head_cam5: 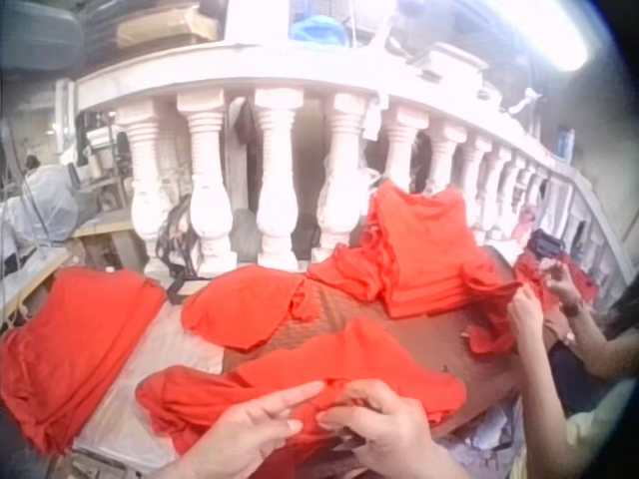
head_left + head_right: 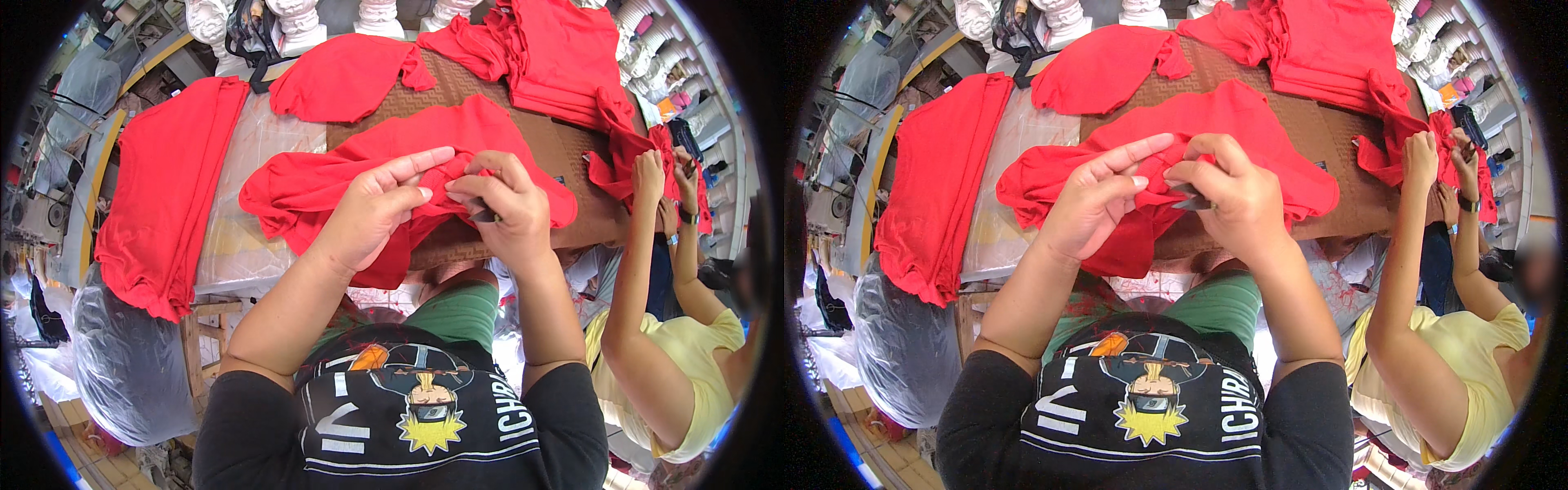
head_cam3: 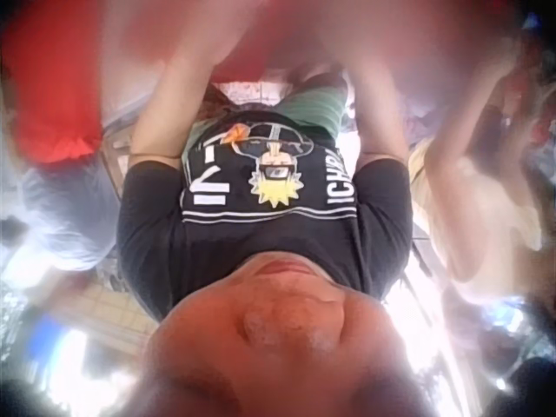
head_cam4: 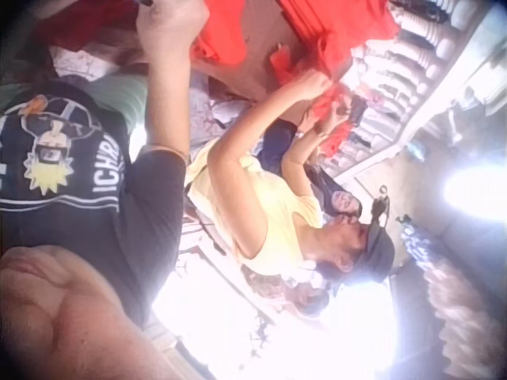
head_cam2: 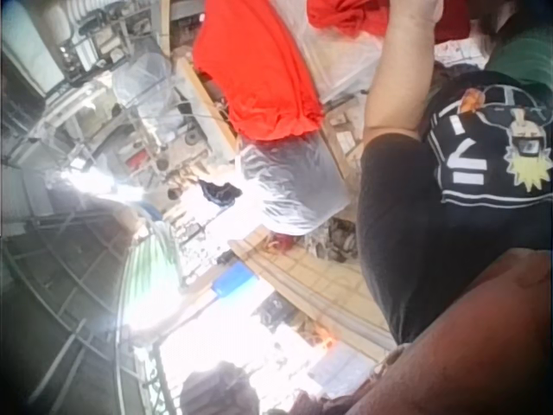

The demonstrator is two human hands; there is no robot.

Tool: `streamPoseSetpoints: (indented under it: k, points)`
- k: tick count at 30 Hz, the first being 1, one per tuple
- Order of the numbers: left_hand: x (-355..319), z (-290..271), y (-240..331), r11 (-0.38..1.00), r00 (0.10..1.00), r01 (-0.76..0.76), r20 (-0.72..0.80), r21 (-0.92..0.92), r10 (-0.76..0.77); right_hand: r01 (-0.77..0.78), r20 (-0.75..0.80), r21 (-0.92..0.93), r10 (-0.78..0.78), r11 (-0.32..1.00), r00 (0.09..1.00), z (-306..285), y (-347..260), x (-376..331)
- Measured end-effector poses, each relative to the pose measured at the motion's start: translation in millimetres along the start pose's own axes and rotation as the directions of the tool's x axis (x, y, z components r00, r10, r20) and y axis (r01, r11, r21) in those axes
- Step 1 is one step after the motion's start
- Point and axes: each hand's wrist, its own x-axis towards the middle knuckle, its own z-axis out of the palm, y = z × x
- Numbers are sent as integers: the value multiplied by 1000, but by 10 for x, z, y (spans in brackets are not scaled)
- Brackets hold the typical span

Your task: The person prepares red fabric garments by using shears to trim loose threads from the necklines and seams, then places a camera or electronic device into a small case.

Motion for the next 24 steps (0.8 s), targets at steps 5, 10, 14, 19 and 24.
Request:
streamPoseSetpoints:
  k: [5, 10, 14, 19, 24]
  points:
    - [-36, 40, 10, 935, 998, -62, 22, 349, 57, -218, -26, 414, 250, 884, 968, -35, -35, 44]
    - [-23, 57, -101, 889, 990, -125, -10, 441, 144, -315, -15, 460, 362, 830, 932, -16, -47, -3]
    - [-27, 45, -147, 779, 975, -151, -40, 608, 220, -275, 40, 368, 281, 888, 959, -98, -147, 70]
    - [-14, 27, -180, 787, 959, -179, -73, 590, 273, -284, 149, 152, 262, 947, 953, -186, -295, 116]
    - [-37, -62, -95, 966, 987, 2, -153, 258, 39, -346, 93, 104, 337, 932, 937, -308, -296, 3]
